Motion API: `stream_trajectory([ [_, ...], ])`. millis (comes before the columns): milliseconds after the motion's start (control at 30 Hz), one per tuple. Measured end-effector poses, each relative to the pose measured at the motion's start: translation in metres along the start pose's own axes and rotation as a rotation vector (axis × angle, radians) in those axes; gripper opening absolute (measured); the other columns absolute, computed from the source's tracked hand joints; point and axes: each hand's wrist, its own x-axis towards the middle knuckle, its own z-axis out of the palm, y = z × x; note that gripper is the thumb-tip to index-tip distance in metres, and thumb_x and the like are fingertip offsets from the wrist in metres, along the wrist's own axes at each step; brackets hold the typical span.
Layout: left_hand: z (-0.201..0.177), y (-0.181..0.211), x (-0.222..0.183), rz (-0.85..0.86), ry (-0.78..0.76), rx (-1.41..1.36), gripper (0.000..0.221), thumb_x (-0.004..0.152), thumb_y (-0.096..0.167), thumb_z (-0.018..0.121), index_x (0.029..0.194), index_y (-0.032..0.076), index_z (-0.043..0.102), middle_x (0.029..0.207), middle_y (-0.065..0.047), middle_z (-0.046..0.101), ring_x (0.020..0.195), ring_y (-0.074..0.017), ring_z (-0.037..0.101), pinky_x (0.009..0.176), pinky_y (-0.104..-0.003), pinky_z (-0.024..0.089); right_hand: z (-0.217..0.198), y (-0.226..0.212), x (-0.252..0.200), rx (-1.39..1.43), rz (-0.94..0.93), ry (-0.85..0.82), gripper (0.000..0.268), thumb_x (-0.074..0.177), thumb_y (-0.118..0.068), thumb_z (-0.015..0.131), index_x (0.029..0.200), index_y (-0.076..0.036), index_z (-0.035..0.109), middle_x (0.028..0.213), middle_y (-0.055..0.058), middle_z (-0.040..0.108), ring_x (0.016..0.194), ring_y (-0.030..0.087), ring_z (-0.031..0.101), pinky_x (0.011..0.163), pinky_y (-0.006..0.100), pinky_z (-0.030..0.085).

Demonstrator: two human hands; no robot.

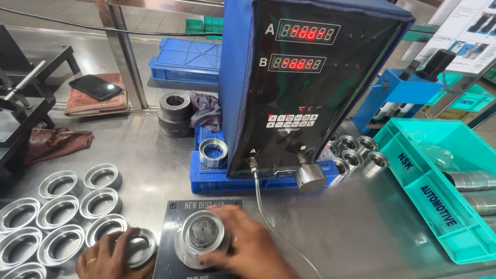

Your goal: Operating a digital measurement machine to check the dimensions of circular metal parts and sorting them.

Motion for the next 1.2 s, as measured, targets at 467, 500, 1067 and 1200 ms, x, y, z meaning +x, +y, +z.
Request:
stream_trajectory([
  [467,0.013,-0.024,0.013,0.076,0.226,-0.066,0.063,0.070,0.036,0.079,0.129,0.017,0.070,0.138,-0.022,0.058,0.128,-0.0409,0.058,0.110,-0.052,0.047,-0.063,0.365,-0.105,-0.523,0.658,0.175,0.067,0.090,-0.040,0.063,0.148,-0.011,0.045,0.155,0.009,0.039,0.114,0.042,0.062,0.094,0.052,0.052],
  [500,0.018,-0.029,0.008,0.075,0.227,-0.062,0.063,0.070,0.036,0.079,0.129,0.017,0.070,0.138,-0.022,0.058,0.128,-0.0409,0.058,0.110,-0.052,0.047,-0.064,0.355,-0.103,-0.519,0.657,0.176,0.067,0.090,-0.040,0.063,0.148,-0.011,0.045,0.155,0.009,0.039,0.114,0.042,0.062,0.094,0.052,0.052],
  [1067,0.008,-0.001,0.000,0.174,0.396,-0.203,0.037,0.085,0.024,0.075,0.121,0.015,0.072,0.128,-0.010,0.060,0.118,-0.0262,0.062,0.112,-0.041,0.044,-0.036,0.167,-0.147,-0.306,0.906,0.215,0.060,0.074,-0.049,0.080,0.127,-0.029,0.060,0.126,-0.001,0.066,0.106,0.027,0.074,0.085,0.044,0.060],
  [1200,0.007,-0.004,-0.005,0.106,0.334,-0.256,0.036,0.086,0.023,0.075,0.121,0.016,0.071,0.135,-0.008,0.059,0.116,-0.0244,0.056,0.107,-0.039,0.040,-0.011,0.165,-0.099,0.756,0.836,0.536,0.063,0.079,-0.016,0.074,0.137,-0.018,0.049,0.131,0.010,0.056,0.102,0.018,0.066,0.074,0.041,0.063],
])
